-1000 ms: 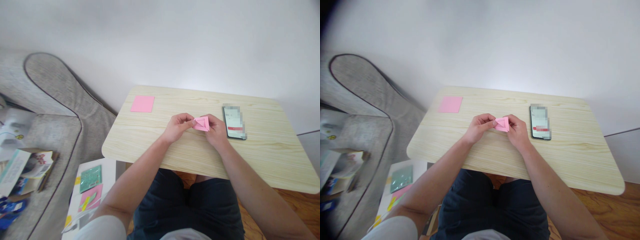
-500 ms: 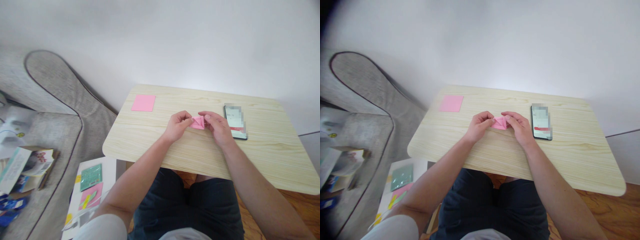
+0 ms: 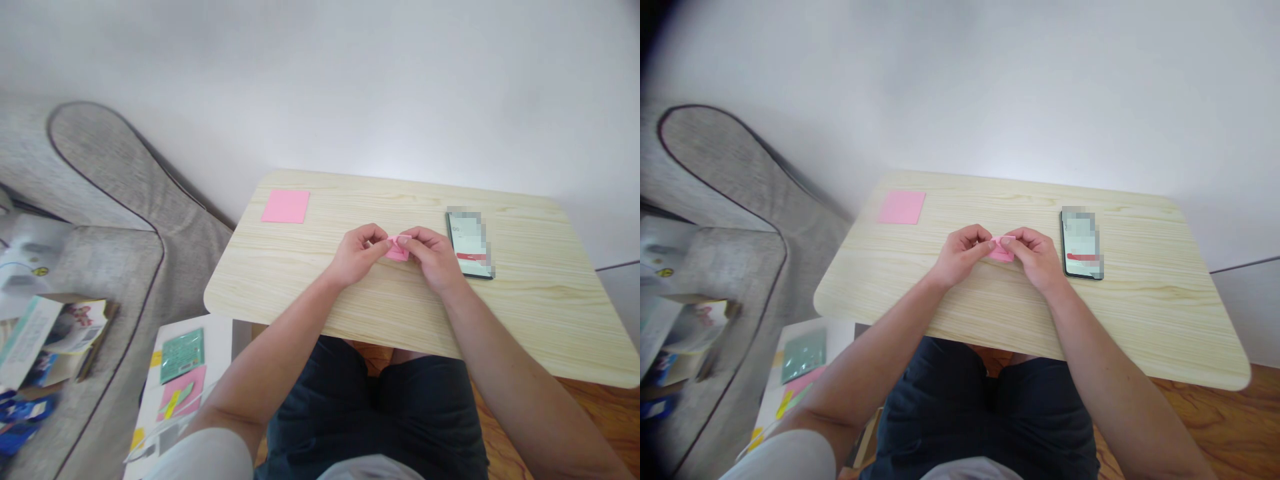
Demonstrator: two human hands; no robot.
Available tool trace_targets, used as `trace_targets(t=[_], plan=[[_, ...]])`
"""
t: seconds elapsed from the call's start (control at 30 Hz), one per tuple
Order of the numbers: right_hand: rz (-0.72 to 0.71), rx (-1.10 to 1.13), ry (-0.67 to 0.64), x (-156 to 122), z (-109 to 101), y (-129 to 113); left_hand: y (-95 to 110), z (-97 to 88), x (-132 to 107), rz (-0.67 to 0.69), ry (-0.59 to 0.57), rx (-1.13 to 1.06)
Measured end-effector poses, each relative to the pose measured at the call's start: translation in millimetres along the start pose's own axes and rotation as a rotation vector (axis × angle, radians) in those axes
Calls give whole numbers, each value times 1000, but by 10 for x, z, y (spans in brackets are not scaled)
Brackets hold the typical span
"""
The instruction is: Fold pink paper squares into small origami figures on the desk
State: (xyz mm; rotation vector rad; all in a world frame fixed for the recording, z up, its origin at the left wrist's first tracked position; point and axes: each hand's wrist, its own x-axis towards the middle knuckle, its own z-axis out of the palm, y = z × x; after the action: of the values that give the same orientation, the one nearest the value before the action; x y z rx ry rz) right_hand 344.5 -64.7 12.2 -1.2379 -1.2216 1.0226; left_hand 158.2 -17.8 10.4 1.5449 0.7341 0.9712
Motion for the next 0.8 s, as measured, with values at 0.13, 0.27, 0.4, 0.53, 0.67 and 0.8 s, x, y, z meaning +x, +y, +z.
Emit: trace_targets(t=[0.13,0.27,0.4,0.53,0.67,0.8], plan=[[28,62,19,22,-3,63,13,9,-4,2,-4,4],[75,167,2,32,-13,59,-13,12,3,4,-3,-21],[102,246,-26,28,-25,38,-40,12,9,14,-3,-40],[52,206,-10,23,-30,64,-31,17,7,21,18,-31],[12,150,-10,26,-19,97,-28,29,11,22,31,-89],[26,166,-46,32,-3,94,-29,29,31,-20,68,-255]])
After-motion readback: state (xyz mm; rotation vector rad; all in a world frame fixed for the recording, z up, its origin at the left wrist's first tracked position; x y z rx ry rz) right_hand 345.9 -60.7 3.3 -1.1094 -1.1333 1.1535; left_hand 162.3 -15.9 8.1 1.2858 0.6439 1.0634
